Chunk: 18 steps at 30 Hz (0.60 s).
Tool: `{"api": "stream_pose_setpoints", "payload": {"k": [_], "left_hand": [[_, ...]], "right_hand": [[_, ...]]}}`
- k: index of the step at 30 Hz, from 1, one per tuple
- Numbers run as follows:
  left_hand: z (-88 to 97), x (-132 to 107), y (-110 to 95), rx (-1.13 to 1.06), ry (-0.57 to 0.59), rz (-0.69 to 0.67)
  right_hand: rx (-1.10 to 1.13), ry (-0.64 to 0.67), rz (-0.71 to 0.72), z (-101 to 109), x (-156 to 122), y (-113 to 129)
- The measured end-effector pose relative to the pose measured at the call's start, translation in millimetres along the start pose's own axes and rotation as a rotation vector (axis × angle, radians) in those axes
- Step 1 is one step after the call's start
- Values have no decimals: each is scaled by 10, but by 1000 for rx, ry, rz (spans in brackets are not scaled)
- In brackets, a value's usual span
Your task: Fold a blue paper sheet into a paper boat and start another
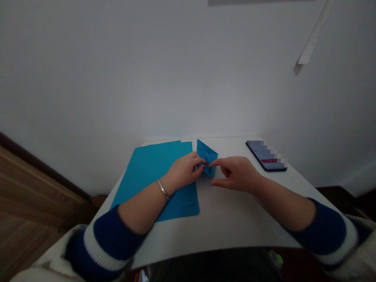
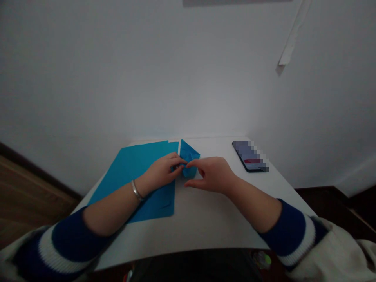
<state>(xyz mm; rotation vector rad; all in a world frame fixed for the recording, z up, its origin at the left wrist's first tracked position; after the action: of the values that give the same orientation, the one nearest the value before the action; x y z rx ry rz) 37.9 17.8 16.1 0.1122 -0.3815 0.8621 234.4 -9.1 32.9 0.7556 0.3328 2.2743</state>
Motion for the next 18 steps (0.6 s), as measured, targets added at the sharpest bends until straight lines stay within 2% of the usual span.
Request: {"api": "stream_pose_setpoints", "payload": {"k": [4,6,10,13,18], "left_hand": [[8,14,-21,-8,-27,17],[12,17,10,-12,-124,102],[-36,-7,166,46,-350,366],[-123,-18,290,60,-327,487],[-164,7,308,-186,-118,431]], "right_hand": [[-75,20,-28,-83,-1,-31],[-27,-4,-50,-61,-1,-103],[33,-18,-70,56,-11,-257],[-17,37,-103,113,-14,-338],[-58,111,-157,95,-1,-388]]}}
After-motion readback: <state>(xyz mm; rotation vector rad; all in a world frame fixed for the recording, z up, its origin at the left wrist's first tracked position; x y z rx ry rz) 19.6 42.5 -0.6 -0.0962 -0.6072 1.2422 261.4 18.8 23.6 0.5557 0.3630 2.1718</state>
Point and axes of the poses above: each hand's wrist, its own x-axis towards the middle knuckle, its own z-axis out of the back of the hand, y = z × x, the point moved 2 cm from there along x, towards the middle knuckle, and after that the axes turned 15 degrees about x, right-handed, at the moved point
